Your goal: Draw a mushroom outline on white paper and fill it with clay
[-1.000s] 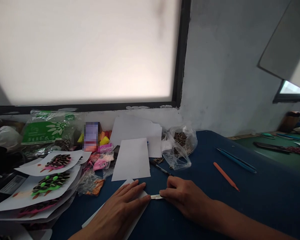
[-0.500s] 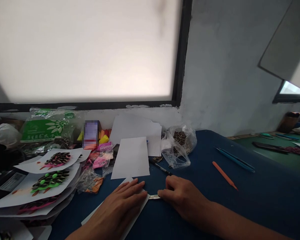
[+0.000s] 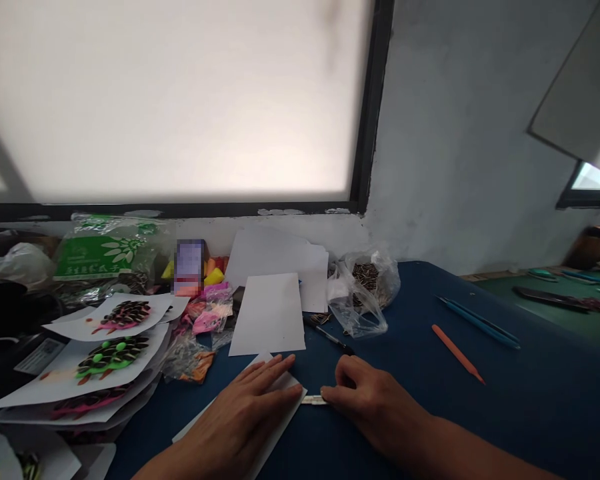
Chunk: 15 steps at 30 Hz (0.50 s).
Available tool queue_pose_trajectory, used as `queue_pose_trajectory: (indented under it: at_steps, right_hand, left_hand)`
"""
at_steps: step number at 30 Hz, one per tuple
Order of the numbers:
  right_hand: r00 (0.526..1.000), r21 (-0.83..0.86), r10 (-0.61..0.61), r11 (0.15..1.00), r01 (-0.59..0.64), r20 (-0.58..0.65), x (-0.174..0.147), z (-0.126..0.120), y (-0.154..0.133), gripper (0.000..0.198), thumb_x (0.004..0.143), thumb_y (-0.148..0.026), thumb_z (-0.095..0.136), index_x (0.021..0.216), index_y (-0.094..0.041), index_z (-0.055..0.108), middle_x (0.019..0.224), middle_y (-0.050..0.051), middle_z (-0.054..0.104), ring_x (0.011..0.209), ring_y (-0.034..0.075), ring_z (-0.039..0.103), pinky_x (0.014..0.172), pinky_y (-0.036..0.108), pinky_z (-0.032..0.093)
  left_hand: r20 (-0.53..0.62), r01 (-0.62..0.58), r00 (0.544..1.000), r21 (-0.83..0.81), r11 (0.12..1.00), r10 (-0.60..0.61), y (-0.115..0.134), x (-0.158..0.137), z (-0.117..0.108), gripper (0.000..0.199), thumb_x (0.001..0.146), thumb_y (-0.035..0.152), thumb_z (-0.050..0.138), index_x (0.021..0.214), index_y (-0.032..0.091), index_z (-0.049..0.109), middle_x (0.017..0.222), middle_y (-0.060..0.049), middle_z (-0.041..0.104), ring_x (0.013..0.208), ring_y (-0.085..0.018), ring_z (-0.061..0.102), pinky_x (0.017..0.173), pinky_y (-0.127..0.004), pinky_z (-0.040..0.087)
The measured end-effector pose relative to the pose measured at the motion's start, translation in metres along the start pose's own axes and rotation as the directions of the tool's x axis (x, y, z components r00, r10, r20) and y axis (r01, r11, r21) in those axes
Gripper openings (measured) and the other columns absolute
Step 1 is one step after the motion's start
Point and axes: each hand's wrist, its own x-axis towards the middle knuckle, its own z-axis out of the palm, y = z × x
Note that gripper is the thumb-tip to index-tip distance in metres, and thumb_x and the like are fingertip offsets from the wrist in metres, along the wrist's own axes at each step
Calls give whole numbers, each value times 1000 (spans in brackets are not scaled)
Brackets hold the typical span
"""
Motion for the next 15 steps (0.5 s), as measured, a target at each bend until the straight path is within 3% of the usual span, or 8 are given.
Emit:
queue_pose_trajectory:
  at_steps: [7,15]
  right_hand:
    - [999,10,6,1000,-6,32,1,0,-6,26,100,-13,42,88,-19,65,81,1,46,67,13,45,55,23,29]
    - [999,-1,6,1000,-6,47,3,1,-11,24,99,-11,44,90,-19,65,83,2,48,68,14,45,56,23,30]
  left_hand:
    - [-36,-2,999,-9,1000,2,-1,-3,2,40,106,25,43,143,41,50,154,-1,41,139,-30,41,108,-51,41]
    - [11,-4,1000,35,999,4,-2,-4,3,38,108,30,35,140,37,54,154,-5,42,140,-30,39,109,-53,41]
